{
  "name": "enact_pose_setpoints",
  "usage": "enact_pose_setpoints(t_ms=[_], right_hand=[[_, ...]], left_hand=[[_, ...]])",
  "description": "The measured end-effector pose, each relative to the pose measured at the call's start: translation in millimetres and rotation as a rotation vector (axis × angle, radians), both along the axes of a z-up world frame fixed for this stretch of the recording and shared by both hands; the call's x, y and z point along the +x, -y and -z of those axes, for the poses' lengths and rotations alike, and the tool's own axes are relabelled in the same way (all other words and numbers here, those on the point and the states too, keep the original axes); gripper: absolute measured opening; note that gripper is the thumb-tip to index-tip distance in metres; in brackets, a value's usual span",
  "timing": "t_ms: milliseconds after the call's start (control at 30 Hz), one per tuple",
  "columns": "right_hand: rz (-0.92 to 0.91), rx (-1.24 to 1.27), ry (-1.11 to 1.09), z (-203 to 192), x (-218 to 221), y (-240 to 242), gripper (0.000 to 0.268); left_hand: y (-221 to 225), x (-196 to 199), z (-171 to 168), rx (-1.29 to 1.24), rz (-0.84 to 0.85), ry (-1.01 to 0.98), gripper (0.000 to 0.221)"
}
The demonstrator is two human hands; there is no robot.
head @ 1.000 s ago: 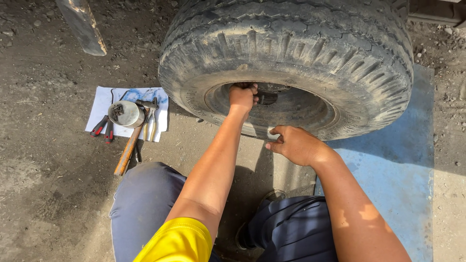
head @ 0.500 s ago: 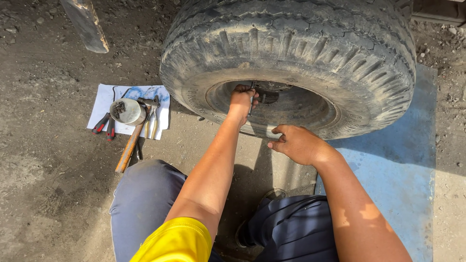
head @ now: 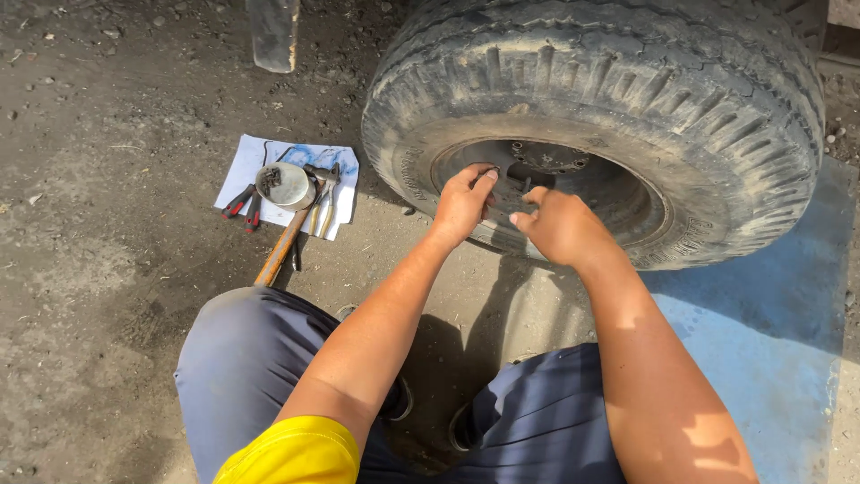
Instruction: Repairing a truck wheel hub by manipulating internal components with hands and tools
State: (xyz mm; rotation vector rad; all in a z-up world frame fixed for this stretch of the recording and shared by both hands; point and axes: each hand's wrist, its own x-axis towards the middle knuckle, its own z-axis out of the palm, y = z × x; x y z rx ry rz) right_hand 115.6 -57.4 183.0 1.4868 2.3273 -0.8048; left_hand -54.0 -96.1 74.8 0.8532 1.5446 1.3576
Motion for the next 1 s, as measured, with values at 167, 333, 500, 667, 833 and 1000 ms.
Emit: enact_pose_setpoints(t_ms=[167,333,500,667,833,1000], right_hand=[[0.072,0.154,-0.548,2,-47,4,0.037],[-0.04,0.095,-0.746,-14,-84,32,0.027],[-0.13,0.054,-0.733,-2,-98,35,0.026],[-0.191,0.04,-0.737,-6,-116,52,0.024],[-0.223,0.079,-0.709,0,-126,53,0.021],[-0.271,0.103,-0.656,-1,-124,59,0.021]], left_hand=[[39,-47,-25,0.148,0.094,0.068,0.026],[66,-86,-42,0.184,0.169,0.122,0.017],[104,-115,-81,0.162,0.298,0.181,0.015],[118,-148,-80,0.021,0.457,0.264,0.013],[126,-159,-91,0.013,0.445,0.365,0.016],[124,-150,-61,0.05,0.492,0.568,0.012]])
